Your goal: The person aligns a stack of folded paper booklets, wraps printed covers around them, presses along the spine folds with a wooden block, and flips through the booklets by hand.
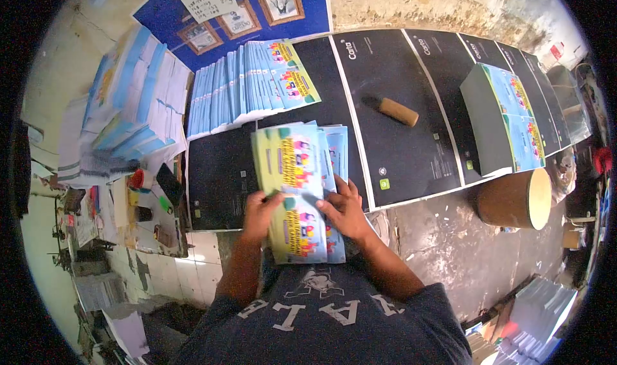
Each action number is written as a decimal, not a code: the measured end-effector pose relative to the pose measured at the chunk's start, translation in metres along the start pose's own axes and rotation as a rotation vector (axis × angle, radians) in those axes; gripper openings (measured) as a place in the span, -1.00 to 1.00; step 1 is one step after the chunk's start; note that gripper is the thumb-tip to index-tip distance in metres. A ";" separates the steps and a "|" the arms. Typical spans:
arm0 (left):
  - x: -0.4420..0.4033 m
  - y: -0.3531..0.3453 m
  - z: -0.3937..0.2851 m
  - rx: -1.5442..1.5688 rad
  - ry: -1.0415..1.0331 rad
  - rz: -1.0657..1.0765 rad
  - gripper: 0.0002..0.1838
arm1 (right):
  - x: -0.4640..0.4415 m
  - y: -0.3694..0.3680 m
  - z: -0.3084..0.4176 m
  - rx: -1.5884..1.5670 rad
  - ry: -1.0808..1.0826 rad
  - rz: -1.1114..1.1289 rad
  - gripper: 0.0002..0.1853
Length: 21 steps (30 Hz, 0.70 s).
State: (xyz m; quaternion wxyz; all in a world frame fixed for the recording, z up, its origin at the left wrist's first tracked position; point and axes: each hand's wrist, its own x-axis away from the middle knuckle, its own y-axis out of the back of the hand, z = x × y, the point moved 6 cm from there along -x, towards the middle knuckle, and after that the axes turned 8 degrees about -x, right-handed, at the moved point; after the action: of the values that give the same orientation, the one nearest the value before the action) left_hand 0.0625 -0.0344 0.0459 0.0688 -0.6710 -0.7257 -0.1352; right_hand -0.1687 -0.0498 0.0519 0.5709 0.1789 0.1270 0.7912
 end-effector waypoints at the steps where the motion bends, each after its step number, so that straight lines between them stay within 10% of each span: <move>1: -0.001 -0.005 0.002 -0.033 -0.013 0.000 -0.78 | -0.004 0.000 0.001 -0.001 0.011 -0.002 -0.65; 21: 0.011 0.056 -0.019 0.217 -0.088 -0.077 -0.68 | -0.001 0.008 0.001 -0.054 0.142 -0.115 -0.36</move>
State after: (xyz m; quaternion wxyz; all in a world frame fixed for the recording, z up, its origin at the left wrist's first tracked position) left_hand 0.1157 -0.0259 0.0725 0.1036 -0.6368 -0.7635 -0.0288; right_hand -0.1748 -0.0529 0.0559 0.6094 0.0990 0.1558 0.7711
